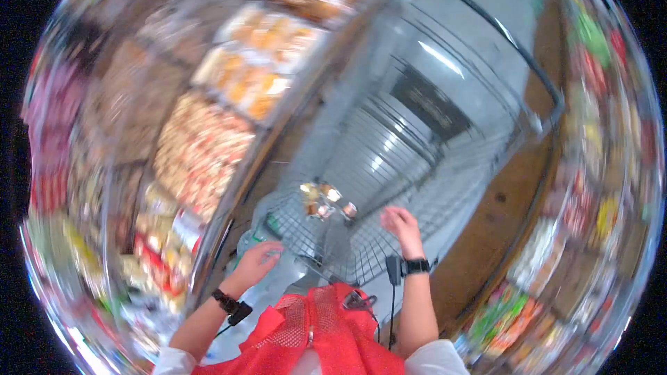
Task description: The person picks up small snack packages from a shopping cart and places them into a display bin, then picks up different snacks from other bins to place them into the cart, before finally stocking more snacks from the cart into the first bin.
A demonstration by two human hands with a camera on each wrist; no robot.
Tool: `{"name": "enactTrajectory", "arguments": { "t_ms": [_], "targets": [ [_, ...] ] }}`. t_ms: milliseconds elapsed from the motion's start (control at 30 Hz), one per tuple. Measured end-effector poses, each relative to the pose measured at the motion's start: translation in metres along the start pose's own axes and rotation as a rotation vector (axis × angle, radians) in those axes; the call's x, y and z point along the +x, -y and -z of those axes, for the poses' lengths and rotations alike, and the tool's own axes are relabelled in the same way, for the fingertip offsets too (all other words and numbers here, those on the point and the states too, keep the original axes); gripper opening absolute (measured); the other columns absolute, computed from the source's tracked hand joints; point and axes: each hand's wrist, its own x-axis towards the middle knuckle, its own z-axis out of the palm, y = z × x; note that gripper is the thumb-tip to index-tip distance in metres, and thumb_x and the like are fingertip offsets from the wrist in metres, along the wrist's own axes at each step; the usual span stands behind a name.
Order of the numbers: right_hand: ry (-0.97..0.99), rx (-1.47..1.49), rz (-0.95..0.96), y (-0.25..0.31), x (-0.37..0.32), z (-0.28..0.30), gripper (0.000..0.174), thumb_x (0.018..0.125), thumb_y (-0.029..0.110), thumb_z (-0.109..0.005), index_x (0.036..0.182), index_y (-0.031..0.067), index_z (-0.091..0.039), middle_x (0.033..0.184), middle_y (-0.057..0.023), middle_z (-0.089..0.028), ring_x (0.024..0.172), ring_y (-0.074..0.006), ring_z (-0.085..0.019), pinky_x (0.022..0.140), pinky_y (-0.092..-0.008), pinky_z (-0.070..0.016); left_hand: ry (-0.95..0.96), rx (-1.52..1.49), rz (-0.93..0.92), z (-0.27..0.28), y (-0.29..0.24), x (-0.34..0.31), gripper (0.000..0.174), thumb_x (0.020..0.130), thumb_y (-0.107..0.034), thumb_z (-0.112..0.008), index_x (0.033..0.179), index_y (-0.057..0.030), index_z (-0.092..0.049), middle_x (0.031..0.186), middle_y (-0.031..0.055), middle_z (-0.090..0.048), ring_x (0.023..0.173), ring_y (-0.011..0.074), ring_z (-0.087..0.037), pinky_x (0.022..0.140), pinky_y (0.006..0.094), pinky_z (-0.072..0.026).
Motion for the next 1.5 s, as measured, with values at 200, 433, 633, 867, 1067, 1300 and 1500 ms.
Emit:
{"name": "enactTrajectory", "arguments": {
  "t_ms": [200,433,633,867,1067,1300,1500],
  "targets": [
    [0.058,-0.236,-0.068,-0.006,-0.026,-0.039,0.027,0.101,0.022,-0.063,0.119,0.0022,-0.066,0.107,-0.0142,-0.074,0.09,-0.0231,-0.073,0.078,-0.0355,-0.0601,-0.377,0.094,0.192,0.048,0.086,-0.198,0.02,0.095,-0.016,-0.068,0.112,-0.0061,-0.073,0.119,0.0155,-0.07,0.116,0.0382,-0.064,0.105,0.0458,-0.0492],
    [0.283,-0.493,0.026,0.017,-0.09,-0.165,0.026,0.1,0.024,-0.063,0.116,0.0038,-0.069,0.1,-0.0096,-0.076,0.082,-0.0164,-0.072,0.07,-0.0296,-0.0565,-1.057,0.328,0.014,0.121,0.087,-0.316,0.038,0.086,-0.004,-0.071,0.123,-0.0023,-0.064,0.135,0.022,-0.059,0.128,0.0425,-0.056,0.111,0.0503,-0.0448],
    [0.463,-0.549,0.152,0.034,-0.123,-0.312,0.022,0.101,0.019,-0.066,0.115,0.0027,-0.069,0.096,-0.0065,-0.073,0.085,-0.0152,-0.07,0.073,-0.0282,-0.0557,-1.208,0.572,-0.077,0.252,0.099,-0.318,0.05,0.085,-0.002,-0.07,0.133,-0.0008,-0.057,0.14,0.0197,-0.057,0.13,0.0408,-0.054,0.112,0.0493,-0.0447],
    [0.757,-0.826,0.839,0.051,-0.131,-0.493,0.016,0.095,0.009,-0.065,0.109,0.0008,-0.068,0.099,-0.0116,-0.073,0.089,-0.0251,-0.07,0.079,-0.036,-0.0549,-1.258,0.83,0.069,0.353,0.108,-0.29,0.062,0.08,-0.012,-0.082,0.134,-0.0029,-0.053,0.133,0.0166,-0.055,0.125,0.0381,-0.053,0.105,0.046,-0.0459],
    [0.758,-0.932,1.504,0.113,-0.184,-0.622,0.024,0.087,0.002,-0.066,0.111,0.0028,-0.064,0.109,-0.0152,-0.061,0.106,-0.0376,-0.059,0.092,-0.0448,-0.0504,-1.117,0.993,0.121,0.396,0.145,-0.281,0.071,0.068,-0.019,-0.09,0.129,-0.0049,-0.056,0.118,0.0142,-0.052,0.113,0.0347,-0.054,0.097,0.0433,-0.0458],
    [0.725,-0.939,1.654,0.165,-0.165,-0.714,0.058,0.079,0.012,-0.079,0.132,0.0077,-0.057,0.129,-0.0175,-0.055,0.124,-0.0402,-0.054,0.104,-0.0482,-0.0477,-1.045,0.999,0.152,0.407,0.157,-0.276,0.059,0.07,-0.03,-0.084,0.119,-0.006,-0.063,0.111,0.0135,-0.051,0.11,0.0357,-0.052,0.098,0.0464,-0.0447],
    [0.657,-1.283,1.717,0.174,-0.139,-0.821,0.115,0.065,0.045,-0.093,0.162,0.0266,-0.034,0.16,-0.0244,-0.034,0.147,-0.0531,-0.034,0.118,-0.0608,-0.0346,-1.071,0.996,0.105,0.409,0.164,-0.277,0.058,0.068,-0.033,-0.083,0.116,-0.0061,-0.064,0.11,0.0135,-0.052,0.105,0.0347,-0.054,0.093,0.0454,-0.0466]
  ]
}}
